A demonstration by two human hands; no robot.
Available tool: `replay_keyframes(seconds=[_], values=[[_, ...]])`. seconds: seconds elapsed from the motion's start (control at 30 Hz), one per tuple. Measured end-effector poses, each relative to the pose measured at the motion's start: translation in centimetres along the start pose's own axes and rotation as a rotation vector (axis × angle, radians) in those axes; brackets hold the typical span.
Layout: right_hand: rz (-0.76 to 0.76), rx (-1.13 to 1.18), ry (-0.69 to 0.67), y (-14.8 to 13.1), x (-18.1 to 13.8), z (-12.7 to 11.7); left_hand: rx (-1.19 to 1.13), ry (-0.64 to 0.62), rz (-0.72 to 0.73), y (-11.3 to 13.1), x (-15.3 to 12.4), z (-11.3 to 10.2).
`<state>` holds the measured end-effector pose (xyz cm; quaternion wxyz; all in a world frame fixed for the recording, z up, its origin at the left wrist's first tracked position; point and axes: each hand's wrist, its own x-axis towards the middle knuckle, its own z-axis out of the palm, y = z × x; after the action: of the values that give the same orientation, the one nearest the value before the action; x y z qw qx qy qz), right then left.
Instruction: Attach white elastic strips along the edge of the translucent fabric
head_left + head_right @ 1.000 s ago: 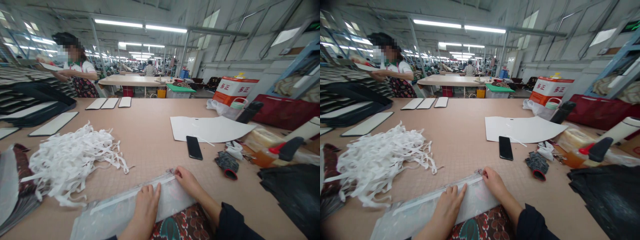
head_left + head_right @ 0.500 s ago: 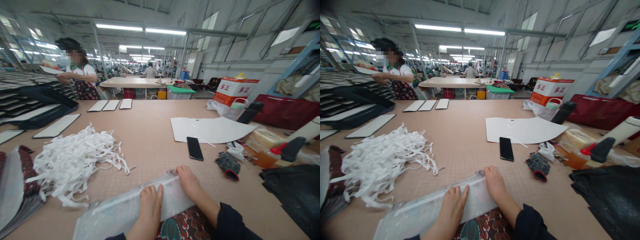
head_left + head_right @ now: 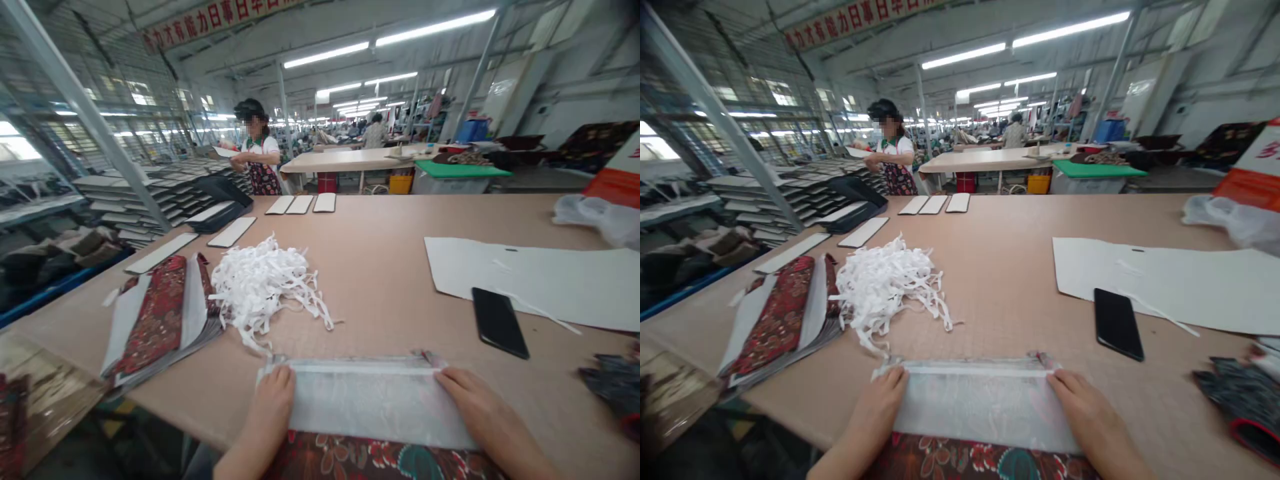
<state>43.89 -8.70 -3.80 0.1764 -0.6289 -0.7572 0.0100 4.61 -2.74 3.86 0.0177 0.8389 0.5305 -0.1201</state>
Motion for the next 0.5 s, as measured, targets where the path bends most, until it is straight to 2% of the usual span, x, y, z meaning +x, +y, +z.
replay_keyframes(seconds=[0.13,0.27,0.37,0.5], values=[[0.164,0.097,-0.119,-0.6,1.8,-1.9,-0.082,-0.026,-0.014,-1.5,0.1,-1.1],[0.330,0.099,-0.226,-1.2,3.2,-3.5,-0.011,-0.050,0.064,-0.2,2.9,-3.4],[0.377,0.076,-0.241,-1.6,3.6,-4.2,-0.073,-0.011,0.215,3.1,5.4,-4.9],[0.414,0.130,-0.220,-2.5,3.5,-5.5,-0.261,0.050,0.428,9.7,8.0,-5.7]])
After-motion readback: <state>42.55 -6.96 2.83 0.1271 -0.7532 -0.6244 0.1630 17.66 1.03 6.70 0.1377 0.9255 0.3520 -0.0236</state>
